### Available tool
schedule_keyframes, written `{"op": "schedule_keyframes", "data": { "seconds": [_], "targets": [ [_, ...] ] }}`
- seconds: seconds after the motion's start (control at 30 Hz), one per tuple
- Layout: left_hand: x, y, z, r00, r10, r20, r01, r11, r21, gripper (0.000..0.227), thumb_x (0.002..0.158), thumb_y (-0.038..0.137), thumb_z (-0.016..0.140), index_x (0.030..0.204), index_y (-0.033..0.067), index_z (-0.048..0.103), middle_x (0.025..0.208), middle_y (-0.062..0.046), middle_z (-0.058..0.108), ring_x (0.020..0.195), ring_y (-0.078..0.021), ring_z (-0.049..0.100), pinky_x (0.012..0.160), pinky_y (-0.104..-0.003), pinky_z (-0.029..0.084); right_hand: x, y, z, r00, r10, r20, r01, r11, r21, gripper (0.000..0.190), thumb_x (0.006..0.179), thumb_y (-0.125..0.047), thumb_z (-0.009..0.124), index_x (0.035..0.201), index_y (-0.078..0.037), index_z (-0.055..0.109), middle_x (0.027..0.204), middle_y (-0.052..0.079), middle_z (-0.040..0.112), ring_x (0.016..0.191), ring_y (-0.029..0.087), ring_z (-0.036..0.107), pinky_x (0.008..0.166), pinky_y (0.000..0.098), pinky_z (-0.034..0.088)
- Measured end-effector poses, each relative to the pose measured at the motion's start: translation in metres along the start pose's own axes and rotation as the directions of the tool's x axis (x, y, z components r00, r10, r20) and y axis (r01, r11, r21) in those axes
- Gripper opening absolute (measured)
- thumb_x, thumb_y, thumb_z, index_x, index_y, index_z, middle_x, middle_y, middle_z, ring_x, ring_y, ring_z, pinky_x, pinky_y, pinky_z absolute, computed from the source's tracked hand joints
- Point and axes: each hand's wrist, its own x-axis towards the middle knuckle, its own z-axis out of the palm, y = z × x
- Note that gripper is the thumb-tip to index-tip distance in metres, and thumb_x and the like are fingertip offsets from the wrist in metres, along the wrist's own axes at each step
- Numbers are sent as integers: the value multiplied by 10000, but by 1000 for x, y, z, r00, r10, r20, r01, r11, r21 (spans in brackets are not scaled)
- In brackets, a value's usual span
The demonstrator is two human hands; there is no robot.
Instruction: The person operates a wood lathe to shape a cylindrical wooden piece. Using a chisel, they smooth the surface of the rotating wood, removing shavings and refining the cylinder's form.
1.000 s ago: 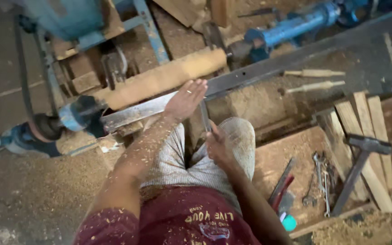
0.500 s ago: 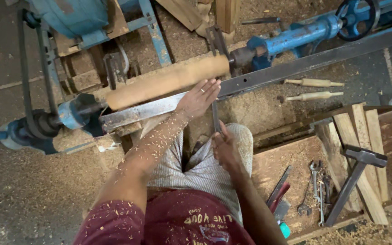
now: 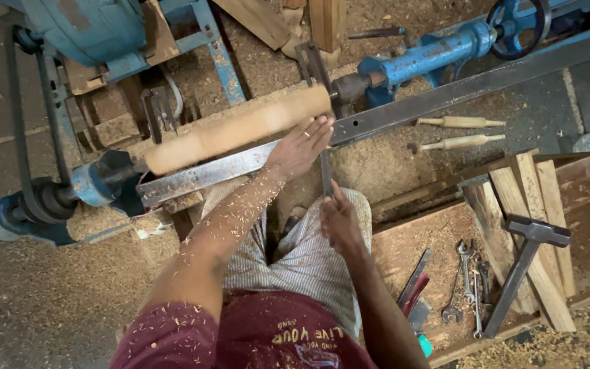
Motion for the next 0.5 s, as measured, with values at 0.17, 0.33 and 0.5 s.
{"op": "schedule_keyframes", "data": {
  "seconds": [0.17,0.33,0.5],
  "targets": [
    [8,1,-1,1000,0,-5,0,998,-65,524,1046,196,426,1511,-46,439,1626,-192,404,1527,-305,360,1288,-455,233,4,1,-6,1000,-21,11,20,996,84,608,1035,-132,467,1624,-163,320,601,-32,450,421,76,379,366,254,312],
    [13,3,1,1000,9,6,-8,999,-46,534,1033,193,413,1516,-34,429,1641,-163,391,1535,-288,345,1290,-445,229,10,5,-9,1000,-21,-6,22,993,114,617,1019,-133,481,1612,-185,318,577,-24,438,400,83,376,356,261,307],
    [19,5,12,1000,-11,23,13,999,-52,551,1041,217,379,1533,-30,414,1641,-160,375,1533,-286,316,1283,-441,219,12,1,-10,998,-51,-22,53,994,95,616,1007,-123,476,1610,-169,355,583,-33,436,397,73,363,345,254,304]
  ]
}}
